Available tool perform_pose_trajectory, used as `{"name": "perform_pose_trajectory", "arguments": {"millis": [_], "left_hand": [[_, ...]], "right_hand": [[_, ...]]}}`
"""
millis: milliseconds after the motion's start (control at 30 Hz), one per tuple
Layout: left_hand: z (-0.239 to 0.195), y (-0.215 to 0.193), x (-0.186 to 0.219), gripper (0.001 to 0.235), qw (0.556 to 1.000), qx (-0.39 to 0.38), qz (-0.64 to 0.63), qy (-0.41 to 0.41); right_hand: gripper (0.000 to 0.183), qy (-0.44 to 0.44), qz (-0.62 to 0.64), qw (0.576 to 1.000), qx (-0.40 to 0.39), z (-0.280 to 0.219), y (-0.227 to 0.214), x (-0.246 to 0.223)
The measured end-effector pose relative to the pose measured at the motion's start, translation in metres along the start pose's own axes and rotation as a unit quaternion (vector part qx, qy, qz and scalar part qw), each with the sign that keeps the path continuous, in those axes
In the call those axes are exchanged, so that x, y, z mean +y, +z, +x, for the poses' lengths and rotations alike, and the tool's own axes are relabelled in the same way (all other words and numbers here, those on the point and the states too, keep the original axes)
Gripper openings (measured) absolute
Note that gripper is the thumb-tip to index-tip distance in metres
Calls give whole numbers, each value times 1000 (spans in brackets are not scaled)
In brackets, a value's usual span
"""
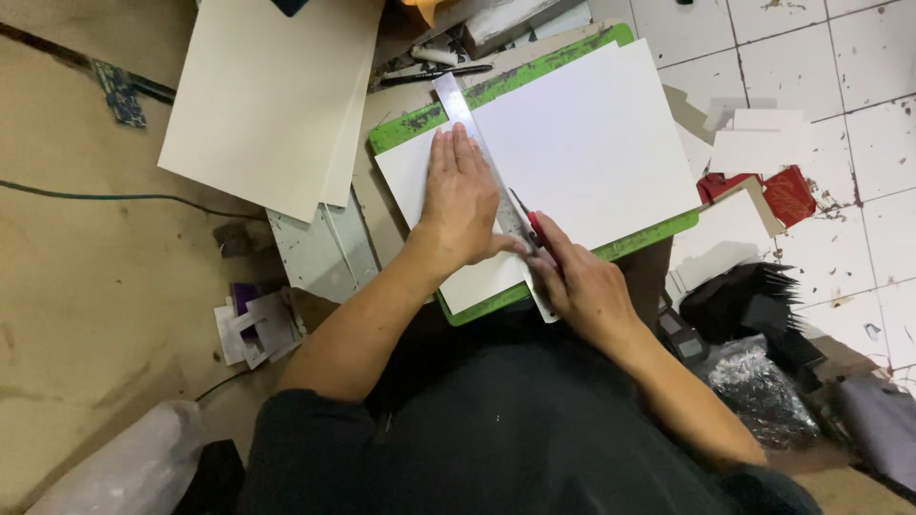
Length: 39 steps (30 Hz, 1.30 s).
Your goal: Cutting sheets of paper using a utility knife and a metal ruler on a cutting mat
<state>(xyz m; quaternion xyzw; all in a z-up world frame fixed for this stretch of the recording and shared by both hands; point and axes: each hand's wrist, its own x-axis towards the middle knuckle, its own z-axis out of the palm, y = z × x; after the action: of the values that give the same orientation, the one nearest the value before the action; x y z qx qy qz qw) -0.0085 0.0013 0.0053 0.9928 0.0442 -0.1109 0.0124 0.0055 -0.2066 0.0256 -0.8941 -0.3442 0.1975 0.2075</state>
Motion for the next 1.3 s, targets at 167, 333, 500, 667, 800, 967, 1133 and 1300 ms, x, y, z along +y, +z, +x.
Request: {"name": "perform_pose_trajectory", "arguments": {"millis": [167,333,500,667,800,967,1133,1300], "left_hand": [[-17,5,-15,130,981,89,-164,-48],[-39,54,-37,101,876,329,-252,-248],[-51,74,-59,64,795,326,-414,-301],[-41,87,-72,48,733,342,-502,-306],[-42,74,-71,29,665,354,-590,-289],[-48,80,-74,17,626,352,-647,-255],[-62,111,-82,14,540,334,-734,-242],[-73,104,-85,12,531,343,-738,-234]], "right_hand": [[86,-59,47,991,109,-22,38,14],[70,-124,77,963,228,-29,77,73],[59,-131,17,943,305,-31,48,93],[58,-41,9,962,271,-35,37,83],[47,21,-40,962,270,-38,38,96],[43,-1,-99,949,299,-15,27,105],[47,-32,-147,945,291,28,17,82],[45,-101,-200,923,312,55,22,82]]}}
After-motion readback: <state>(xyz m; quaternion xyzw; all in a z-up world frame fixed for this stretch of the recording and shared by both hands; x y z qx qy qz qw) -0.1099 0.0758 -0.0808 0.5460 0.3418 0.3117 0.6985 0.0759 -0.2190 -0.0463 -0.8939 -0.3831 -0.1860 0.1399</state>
